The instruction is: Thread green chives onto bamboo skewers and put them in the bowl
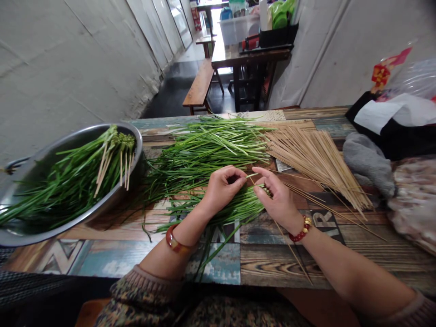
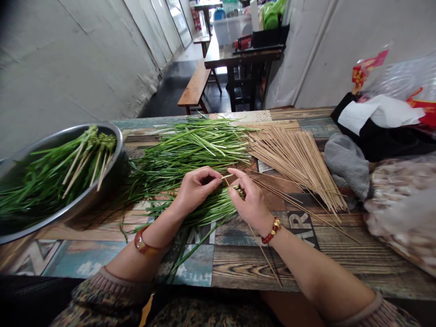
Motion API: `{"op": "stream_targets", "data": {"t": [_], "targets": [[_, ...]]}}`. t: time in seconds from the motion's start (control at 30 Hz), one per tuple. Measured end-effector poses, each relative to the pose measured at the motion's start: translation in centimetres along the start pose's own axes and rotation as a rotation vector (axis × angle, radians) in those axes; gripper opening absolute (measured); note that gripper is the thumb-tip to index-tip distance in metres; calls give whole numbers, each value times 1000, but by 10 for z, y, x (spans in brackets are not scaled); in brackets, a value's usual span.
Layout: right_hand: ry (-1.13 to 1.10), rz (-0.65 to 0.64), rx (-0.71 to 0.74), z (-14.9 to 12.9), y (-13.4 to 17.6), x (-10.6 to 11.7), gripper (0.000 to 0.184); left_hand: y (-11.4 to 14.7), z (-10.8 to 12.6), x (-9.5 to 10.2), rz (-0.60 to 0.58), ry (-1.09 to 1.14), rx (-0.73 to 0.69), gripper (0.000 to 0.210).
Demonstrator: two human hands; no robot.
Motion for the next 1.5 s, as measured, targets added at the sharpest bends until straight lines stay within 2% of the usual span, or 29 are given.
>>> {"op": "stream_targets", "data": {"t": [0.2, 0.67, 0.87, 1.0, 1.2, 1.5], "targets": [[35, 2, 17, -3, 1, 0, 42, 0, 2, 0, 7, -30, -27, 10], [88, -7, 59, -6, 2, 2, 52, 1, -6, -2, -32, 155, 79, 10], [78, -20, 60, -6, 1, 2, 51, 0, -3, -1, -34, 137, 41, 10], [42, -10, 51, -5, 2, 1, 45, 0, 3, -1, -24, 60, -46, 11], [33, 32, 35, -4, 2, 1, 25, 1, 7, -3, -51, 28, -101, 12], [68, 84, 22, 1, 1, 2, 17, 2, 9, -8, -115, 14, -163, 13]]}}
Point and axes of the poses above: each hand's wrist, its own y-axis away from the middle knuckle, its own x-axis out of the back of the hand, z = x × y, the point moved 5 cm from there along -y, towards the middle knuckle, and after that the axes turned 4 degrees about -z, right-handed, at the moved point
